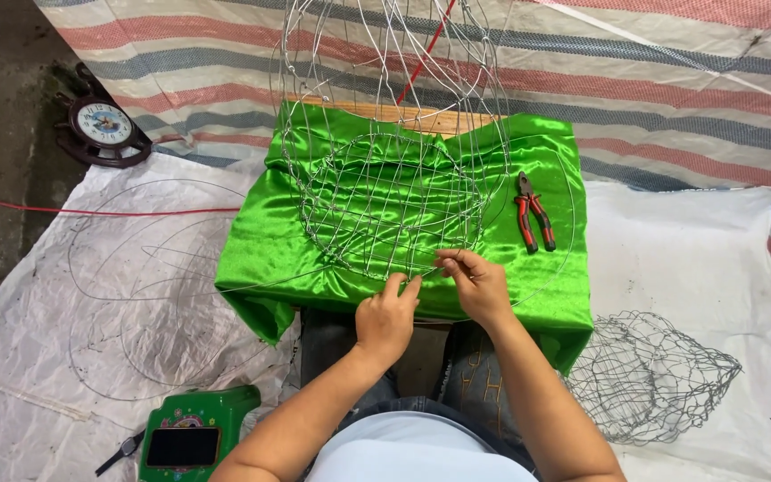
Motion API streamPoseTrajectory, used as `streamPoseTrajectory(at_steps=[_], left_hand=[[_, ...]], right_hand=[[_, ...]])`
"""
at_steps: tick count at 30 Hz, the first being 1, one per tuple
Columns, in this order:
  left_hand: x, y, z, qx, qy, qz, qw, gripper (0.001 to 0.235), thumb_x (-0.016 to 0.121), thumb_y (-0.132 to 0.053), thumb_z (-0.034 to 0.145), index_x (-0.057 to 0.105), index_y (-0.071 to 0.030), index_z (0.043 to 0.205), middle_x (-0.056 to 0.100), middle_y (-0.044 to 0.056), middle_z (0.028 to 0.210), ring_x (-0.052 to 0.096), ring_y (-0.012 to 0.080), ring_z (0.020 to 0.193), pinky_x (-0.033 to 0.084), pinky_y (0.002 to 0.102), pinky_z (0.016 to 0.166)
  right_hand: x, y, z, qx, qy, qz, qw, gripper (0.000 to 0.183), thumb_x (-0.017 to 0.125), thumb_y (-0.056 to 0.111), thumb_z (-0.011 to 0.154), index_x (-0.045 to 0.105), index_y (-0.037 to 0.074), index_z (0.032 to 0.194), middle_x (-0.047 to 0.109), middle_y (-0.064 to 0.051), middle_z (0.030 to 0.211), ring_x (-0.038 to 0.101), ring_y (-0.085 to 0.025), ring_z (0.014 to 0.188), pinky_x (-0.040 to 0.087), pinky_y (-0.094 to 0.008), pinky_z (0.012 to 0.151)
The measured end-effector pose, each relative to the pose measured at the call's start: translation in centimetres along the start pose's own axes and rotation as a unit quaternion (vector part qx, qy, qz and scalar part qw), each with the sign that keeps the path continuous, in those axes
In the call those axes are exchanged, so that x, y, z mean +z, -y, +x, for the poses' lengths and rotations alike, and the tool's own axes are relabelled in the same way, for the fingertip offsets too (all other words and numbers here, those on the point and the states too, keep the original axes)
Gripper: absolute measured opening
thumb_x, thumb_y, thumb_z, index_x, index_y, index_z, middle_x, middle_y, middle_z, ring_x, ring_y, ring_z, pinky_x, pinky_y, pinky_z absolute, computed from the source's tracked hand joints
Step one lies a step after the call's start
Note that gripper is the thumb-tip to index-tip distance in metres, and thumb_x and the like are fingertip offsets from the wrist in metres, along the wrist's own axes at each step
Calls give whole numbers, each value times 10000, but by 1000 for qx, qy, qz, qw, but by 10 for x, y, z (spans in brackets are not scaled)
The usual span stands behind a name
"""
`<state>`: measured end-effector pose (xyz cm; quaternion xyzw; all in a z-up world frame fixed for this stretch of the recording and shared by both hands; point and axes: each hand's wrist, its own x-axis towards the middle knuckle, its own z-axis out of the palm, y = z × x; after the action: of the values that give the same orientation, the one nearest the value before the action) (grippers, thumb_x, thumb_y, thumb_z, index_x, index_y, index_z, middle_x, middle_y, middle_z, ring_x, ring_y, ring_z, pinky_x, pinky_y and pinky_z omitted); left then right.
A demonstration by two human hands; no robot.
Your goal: The person weaves thin metal wire through a wire mesh basket frame using pliers to bend and secure the wire. The person repeatedly threads the wire through the mesh and tightens it to form a basket structure.
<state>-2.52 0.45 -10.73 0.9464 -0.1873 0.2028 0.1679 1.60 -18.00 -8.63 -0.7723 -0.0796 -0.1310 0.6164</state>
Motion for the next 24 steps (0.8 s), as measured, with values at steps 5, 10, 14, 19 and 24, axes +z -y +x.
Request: streamPoseTrajectory(at_steps=[5,10,14,19,24], left_hand=[[3,-3,-3,23,-56,137,989,432,714,-180,842,685,-212,1272,635,109,1199,676,236,478,524,393,425],[45,22,-6,42,1,98,994,421,641,-126,871,685,-192,1284,668,105,1018,684,255,470,510,401,397],[41,26,14,46,1,61,997,331,619,-95,891,718,-170,1197,644,66,863,682,268,477,541,416,414],[-3,22,54,35,3,-38,999,269,609,-150,938,719,-187,1180,627,64,849,696,337,529,559,466,448],[-32,28,81,17,27,-73,997,267,615,-288,938,704,-258,1189,627,27,861,711,355,582,584,479,504]], right_hand=[[-6,8,-3,-9,7,-36,999,143,696,98,984,798,96,1085,806,-66,861,751,-151,720,599,-313,732],[-11,9,-12,-5,-14,-15,1000,156,678,94,990,784,78,1102,811,-90,877,765,-157,730,609,-297,717],[-9,15,-21,-40,-84,36,995,164,617,46,1018,754,9,1100,798,-152,877,773,-211,743,632,-354,737],[2,13,-34,-58,-197,170,964,178,503,50,1084,643,-37,1150,764,-220,937,774,-281,817,653,-412,779],[18,-8,-25,-15,-272,338,901,147,480,121,1107,573,14,1147,756,-222,968,782,-288,843,666,-406,811]])
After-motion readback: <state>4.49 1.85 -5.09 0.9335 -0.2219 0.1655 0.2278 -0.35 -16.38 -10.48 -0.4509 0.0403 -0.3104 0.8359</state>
